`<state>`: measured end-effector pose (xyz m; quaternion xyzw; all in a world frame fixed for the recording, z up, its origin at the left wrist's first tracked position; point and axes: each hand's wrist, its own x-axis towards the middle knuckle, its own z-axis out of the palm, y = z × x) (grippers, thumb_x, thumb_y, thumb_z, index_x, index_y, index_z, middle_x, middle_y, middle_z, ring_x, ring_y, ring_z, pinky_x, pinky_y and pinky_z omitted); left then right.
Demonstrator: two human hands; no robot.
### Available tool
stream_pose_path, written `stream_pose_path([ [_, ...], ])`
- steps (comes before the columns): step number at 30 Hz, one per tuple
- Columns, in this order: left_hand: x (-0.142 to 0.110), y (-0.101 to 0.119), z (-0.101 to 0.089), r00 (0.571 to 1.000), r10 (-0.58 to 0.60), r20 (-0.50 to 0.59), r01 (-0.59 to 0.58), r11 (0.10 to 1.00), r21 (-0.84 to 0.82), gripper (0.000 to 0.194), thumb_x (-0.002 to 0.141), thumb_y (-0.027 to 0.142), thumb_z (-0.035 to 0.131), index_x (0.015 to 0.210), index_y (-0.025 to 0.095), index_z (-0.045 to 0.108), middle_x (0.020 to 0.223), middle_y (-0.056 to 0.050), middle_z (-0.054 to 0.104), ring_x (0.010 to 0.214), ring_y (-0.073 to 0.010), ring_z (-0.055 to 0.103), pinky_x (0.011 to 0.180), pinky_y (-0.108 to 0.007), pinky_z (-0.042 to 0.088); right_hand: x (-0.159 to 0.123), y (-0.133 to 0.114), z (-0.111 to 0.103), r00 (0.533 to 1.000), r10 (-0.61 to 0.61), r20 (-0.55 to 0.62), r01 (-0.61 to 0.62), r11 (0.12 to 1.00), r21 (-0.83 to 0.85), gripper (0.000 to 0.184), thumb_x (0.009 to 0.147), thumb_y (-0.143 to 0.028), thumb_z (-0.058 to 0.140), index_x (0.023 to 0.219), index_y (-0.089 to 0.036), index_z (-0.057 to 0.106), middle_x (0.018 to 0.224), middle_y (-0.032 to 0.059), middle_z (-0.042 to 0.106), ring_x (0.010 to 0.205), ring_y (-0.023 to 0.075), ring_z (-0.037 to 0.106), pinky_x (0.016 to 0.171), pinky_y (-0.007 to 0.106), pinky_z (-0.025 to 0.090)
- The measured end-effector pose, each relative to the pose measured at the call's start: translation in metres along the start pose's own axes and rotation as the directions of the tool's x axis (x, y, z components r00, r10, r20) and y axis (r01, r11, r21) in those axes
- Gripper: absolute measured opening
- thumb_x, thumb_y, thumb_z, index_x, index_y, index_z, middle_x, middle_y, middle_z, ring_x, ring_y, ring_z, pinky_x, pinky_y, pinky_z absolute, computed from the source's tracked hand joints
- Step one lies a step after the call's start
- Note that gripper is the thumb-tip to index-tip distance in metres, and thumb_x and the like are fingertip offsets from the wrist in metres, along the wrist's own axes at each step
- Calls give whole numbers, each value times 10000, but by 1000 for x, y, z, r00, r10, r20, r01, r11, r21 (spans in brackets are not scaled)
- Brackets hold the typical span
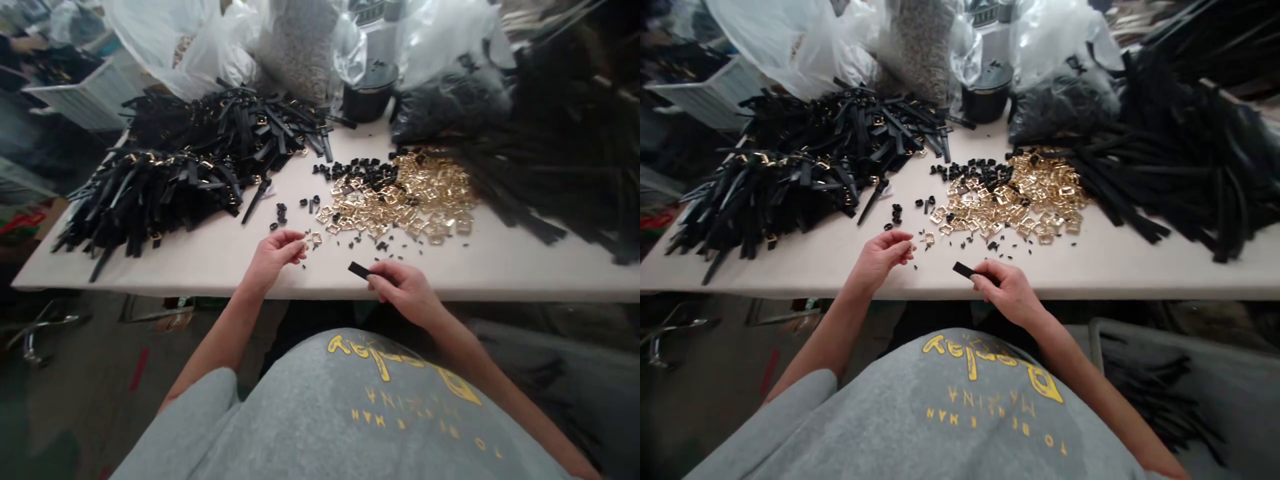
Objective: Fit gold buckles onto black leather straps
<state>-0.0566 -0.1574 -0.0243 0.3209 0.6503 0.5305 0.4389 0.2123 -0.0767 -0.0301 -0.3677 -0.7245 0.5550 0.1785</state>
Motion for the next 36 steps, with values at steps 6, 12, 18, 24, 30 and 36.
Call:
stream_pose_path([
  [6,-14,4,13,999,-16,51,16,1000,-7,433,727,448,765,1040,163,670,872,-67,745,747,-182,727,666,-297,587,4,-2,8,999,-44,5,44,999,17,212,853,-378,582,812,-177,632,638,-20,601,528,99,501,522,234,403],
  [12,-20,13,26,984,173,52,-179,972,153,297,781,417,748,933,168,692,778,-39,728,732,-189,721,684,-321,602,6,-6,8,996,-88,-24,90,993,72,159,851,-313,577,785,-175,620,639,-31,594,518,82,494,524,222,388],
  [18,-20,18,36,884,456,97,-461,822,334,140,848,338,714,917,220,742,919,-30,673,737,-141,675,687,-289,588,7,-4,7,994,-44,-100,70,959,276,196,847,-365,611,832,-169,607,692,-22,629,493,63,508,488,199,401],
  [24,-22,26,50,690,697,195,-687,544,482,75,886,290,684,923,274,747,1016,-37,673,927,-180,671,834,-349,590,8,-9,9,999,9,-50,21,821,571,290,804,-446,687,816,-172,595,687,-27,648,479,50,504,447,173,394],
  [30,-24,28,65,548,789,278,-766,340,545,71,891,232,678,920,276,726,996,-20,689,897,-167,678,828,-340,577,13,-18,12,998,12,-55,34,646,763,344,746,-469,762,818,-164,620,697,-31,657,476,38,500,425,162,376],
  [36,-22,26,74,447,817,365,-814,201,545,105,878,184,690,922,275,717,997,-14,692,897,-157,684,844,-324,567,16,-21,14,999,-13,-38,38,610,791,370,678,-458,824,770,-158,626,633,-45,628,441,35,472,390,160,333],
])
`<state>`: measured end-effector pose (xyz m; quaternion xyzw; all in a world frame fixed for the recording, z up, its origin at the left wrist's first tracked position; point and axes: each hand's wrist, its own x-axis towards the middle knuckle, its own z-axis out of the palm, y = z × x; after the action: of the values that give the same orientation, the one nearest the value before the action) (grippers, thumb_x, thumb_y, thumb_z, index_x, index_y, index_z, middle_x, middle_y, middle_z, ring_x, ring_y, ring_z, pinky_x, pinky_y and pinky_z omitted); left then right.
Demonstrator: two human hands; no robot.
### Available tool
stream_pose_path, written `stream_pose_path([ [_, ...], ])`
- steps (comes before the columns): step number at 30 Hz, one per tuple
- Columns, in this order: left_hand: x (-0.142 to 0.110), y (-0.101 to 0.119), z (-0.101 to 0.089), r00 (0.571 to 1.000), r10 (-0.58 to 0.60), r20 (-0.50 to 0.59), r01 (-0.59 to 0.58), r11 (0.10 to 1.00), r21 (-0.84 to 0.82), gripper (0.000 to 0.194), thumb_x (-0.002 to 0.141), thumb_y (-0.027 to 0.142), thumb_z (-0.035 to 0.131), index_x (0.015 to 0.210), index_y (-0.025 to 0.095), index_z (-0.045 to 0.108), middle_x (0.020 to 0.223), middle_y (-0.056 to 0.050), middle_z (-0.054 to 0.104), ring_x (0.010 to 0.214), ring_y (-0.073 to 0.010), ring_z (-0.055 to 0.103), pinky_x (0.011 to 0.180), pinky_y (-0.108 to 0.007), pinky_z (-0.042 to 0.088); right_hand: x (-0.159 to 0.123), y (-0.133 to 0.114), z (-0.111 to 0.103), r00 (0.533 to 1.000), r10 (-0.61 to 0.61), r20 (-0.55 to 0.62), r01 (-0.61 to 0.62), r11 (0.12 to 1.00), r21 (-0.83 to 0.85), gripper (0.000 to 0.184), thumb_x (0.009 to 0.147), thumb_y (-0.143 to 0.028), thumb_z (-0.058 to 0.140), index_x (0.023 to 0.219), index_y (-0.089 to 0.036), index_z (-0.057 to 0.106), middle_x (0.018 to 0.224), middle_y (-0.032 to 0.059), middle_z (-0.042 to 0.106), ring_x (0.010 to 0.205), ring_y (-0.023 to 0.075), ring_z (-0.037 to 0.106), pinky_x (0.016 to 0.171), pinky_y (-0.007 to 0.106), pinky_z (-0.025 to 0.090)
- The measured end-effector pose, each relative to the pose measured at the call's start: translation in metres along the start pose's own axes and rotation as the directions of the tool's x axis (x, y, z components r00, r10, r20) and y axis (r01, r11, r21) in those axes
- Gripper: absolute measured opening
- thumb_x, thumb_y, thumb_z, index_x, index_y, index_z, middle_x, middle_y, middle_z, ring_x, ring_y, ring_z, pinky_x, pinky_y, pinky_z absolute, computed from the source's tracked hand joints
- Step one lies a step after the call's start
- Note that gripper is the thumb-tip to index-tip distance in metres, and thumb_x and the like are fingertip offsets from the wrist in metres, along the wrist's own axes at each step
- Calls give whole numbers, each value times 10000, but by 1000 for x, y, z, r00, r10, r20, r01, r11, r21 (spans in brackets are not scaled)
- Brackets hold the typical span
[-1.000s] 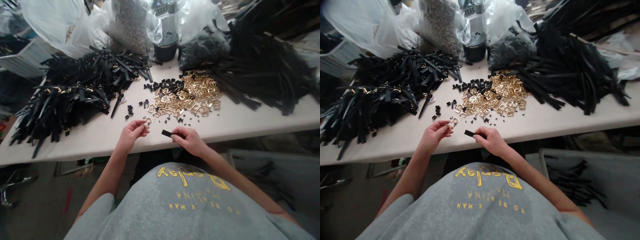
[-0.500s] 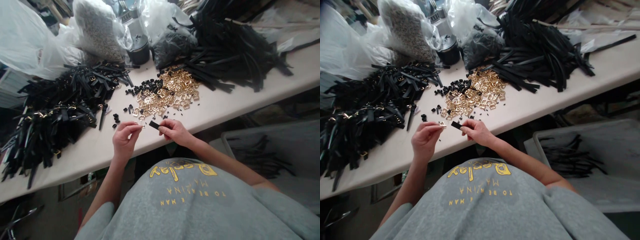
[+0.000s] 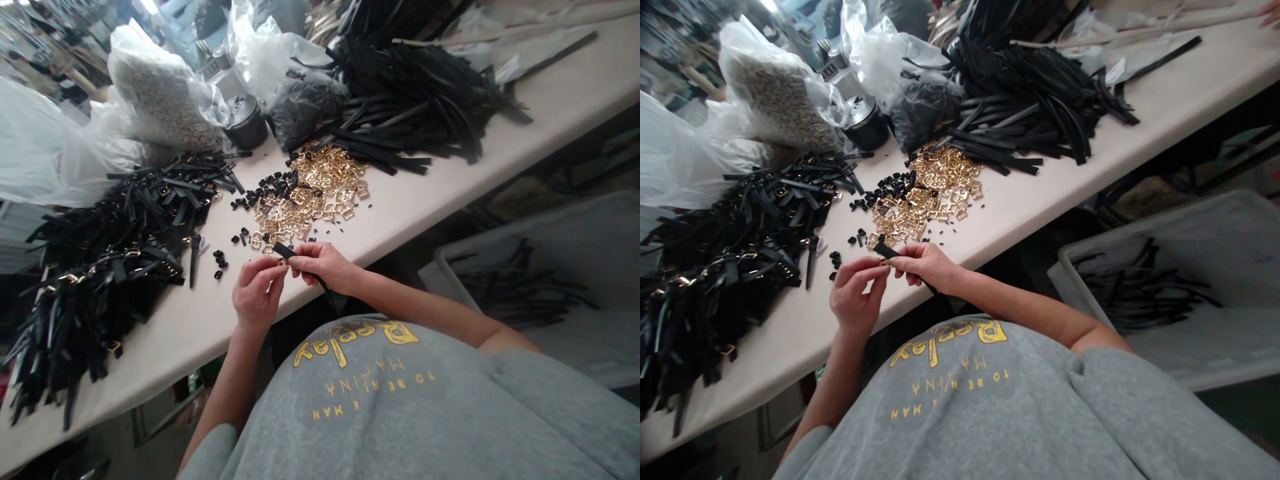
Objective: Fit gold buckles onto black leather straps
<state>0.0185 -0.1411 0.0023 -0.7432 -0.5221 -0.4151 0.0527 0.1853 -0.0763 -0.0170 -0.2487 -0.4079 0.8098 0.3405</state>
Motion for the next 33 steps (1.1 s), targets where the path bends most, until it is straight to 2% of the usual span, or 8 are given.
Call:
stream_pose_path([
  [2,-1,2,3,999,-34,14,34,999,-30,86,873,195,695,909,271,714,993,-18,689,909,-163,684,848,-334,571,0,-1,-2,1000,-12,0,12,1000,-27,362,683,-451,821,746,-160,616,625,-46,622,437,35,465,389,162,331],
  [5,-3,6,9,970,-244,2,238,944,-227,116,858,263,716,971,249,696,1041,-40,677,921,-178,685,830,-348,585,0,-1,-6,999,-45,16,46,998,-47,347,731,-464,778,752,-160,612,634,-43,617,442,34,463,391,162,330],
  [9,-4,8,18,831,-546,105,501,654,-567,217,813,306,762,993,221,675,927,-18,697,749,-134,672,697,-274,571,0,1,-9,993,-111,34,114,990,-89,324,781,-464,730,809,-161,619,678,-36,629,466,34,486,413,157,359],
  [12,-2,7,21,767,-612,194,574,520,-632,189,782,326,788,885,199,693,780,7,685,627,-108,622,603,-232,525,0,4,-10,981,-188,41,192,969,-156,280,816,-428,703,865,-161,632,690,-38,624,495,42,498,447,162,407],
  [17,0,9,23,716,-657,237,619,441,-650,213,743,340,821,826,184,702,704,19,653,581,-91,576,568,-212,486,0,7,-8,944,-325,64,331,914,-237,179,862,-327,646,919,-157,648,710,-32,613,561,60,528,495,171,460],
  [22,-2,12,25,717,-650,251,620,432,-655,174,766,342,803,800,190,726,720,15,647,573,-82,543,556,-209,457,0,5,-11,937,-342,72,348,898,-268,145,881,-293,615,894,-154,652,695,-34,598,556,57,523,498,167,455],
  [30,-1,8,23,797,-535,280,580,551,-599,148,826,340,739,842,195,769,821,-26,671,651,-114,562,590,-243,476,2,1,-22,971,-197,134,222,951,-214,276,897,-373,604,1000,-129,679,713,-26,614,509,44,512,457,160,417],
  [33,0,7,23,787,-569,236,575,541,-614,173,795,354,762,797,182,764,891,-51,691,712,-130,598,598,-239,501,1,0,-24,967,-235,97,252,931,-264,290,912,-377,584,1020,-126,681,725,-19,627,505,45,506,464,167,419],
])
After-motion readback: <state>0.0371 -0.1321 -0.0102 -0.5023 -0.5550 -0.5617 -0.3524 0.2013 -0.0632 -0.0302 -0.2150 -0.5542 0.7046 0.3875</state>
